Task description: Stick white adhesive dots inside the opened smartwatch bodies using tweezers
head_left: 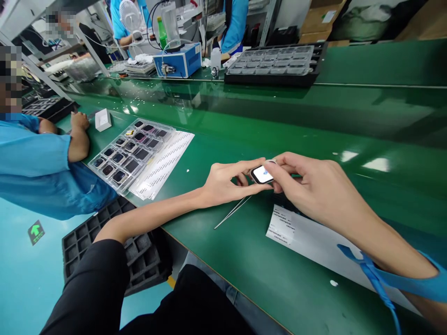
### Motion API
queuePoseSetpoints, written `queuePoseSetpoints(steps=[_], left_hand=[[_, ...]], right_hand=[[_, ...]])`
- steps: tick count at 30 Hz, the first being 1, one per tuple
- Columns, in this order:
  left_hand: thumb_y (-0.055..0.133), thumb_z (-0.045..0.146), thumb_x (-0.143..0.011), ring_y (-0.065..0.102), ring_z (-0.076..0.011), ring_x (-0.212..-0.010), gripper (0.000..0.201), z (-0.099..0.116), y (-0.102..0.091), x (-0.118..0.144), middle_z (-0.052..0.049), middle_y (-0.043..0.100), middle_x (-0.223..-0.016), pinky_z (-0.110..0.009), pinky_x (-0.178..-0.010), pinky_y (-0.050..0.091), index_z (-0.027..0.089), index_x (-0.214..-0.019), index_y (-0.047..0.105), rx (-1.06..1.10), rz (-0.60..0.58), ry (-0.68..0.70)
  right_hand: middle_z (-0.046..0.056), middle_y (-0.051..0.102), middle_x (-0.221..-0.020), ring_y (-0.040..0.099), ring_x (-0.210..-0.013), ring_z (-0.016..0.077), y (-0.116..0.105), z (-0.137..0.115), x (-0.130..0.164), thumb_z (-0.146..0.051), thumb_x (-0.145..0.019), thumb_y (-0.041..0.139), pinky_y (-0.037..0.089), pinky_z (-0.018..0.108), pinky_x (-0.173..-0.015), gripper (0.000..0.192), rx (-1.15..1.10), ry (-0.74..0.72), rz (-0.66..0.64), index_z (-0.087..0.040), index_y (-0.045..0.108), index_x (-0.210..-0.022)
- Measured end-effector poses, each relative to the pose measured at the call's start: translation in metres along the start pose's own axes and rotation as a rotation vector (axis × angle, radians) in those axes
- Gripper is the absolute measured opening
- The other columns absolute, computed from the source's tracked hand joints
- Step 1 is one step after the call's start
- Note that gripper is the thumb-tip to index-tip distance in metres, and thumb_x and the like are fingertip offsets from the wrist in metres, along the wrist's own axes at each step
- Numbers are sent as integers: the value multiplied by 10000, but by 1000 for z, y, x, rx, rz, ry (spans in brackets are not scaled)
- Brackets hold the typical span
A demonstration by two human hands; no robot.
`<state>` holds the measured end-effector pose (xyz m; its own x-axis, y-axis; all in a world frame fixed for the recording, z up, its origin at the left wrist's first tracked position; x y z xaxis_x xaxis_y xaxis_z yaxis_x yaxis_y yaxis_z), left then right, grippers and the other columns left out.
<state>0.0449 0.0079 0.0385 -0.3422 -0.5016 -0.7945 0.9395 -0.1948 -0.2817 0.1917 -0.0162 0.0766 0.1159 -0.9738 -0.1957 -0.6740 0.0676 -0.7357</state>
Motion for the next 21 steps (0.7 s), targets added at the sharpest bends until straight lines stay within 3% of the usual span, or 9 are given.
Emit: queuePoseSetpoints(steps=[3,5,8,10,15,19,21], left_hand=[[826,412,-906,644,-39,-533,465,-2,1,-2,-31,840,-909,-162,-572,591,121,-1264,764,18,2,-22],[816,437,-909,648,-47,-540,478,-7,1,-4,-49,842,-930,-172,-564,582,113,-1258,767,28,7,-70],[795,482,-915,654,-63,-554,511,-19,5,-4,-43,837,-900,-192,-583,580,129,-1283,766,60,-38,-184],[780,479,-925,669,-71,-581,497,-23,8,-3,-50,840,-929,-204,-612,589,138,-1287,767,90,-80,-209],[756,417,-954,663,-66,-601,417,-17,6,-4,-64,843,-979,-210,-651,599,142,-1266,774,104,-92,-145],[789,452,-930,694,-79,-619,486,-11,9,-7,-74,843,-974,-213,-662,611,120,-1284,763,158,-167,-174],[803,452,-916,717,-89,-640,519,-12,11,-6,-77,843,-973,-210,-670,614,110,-1304,752,181,-202,-229]], right_hand=[[43,647,-603,568,-529,182,-1,5,-2,-707,-1026,358,416,372,-584,616,-37,38,-12,-264,567,-653],[62,693,-670,639,-599,205,-2,8,-4,-707,-1020,355,450,370,-595,599,-55,44,-25,-258,622,-728],[72,775,-833,707,-681,242,-1,14,-7,-723,-944,503,492,364,-567,513,-86,56,-51,-254,706,-1001],[67,796,-893,710,-683,249,0,16,-7,-699,-891,596,489,362,-540,477,-88,40,-63,-268,709,-1059],[40,794,-834,700,-657,240,2,8,-3,-609,-933,592,480,368,-570,348,-85,-28,-61,-285,709,-978],[39,680,-614,594,-545,207,-5,7,-2,-671,-1003,438,430,378,-594,520,-20,2,62,-270,625,-730],[44,639,-560,585,-533,200,-4,8,-3,-693,-1020,347,432,379,-601,603,-27,15,56,-271,560,-646]])
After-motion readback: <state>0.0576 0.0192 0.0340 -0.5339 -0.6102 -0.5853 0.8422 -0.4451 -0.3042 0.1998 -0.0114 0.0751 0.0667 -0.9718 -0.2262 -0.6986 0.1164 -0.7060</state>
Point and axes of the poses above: each hand's wrist, its own x-axis away from the middle knuckle, its own y-axis out of the palm, z = x × y, the point moved 8 cm from there along -x, towards the middle knuckle
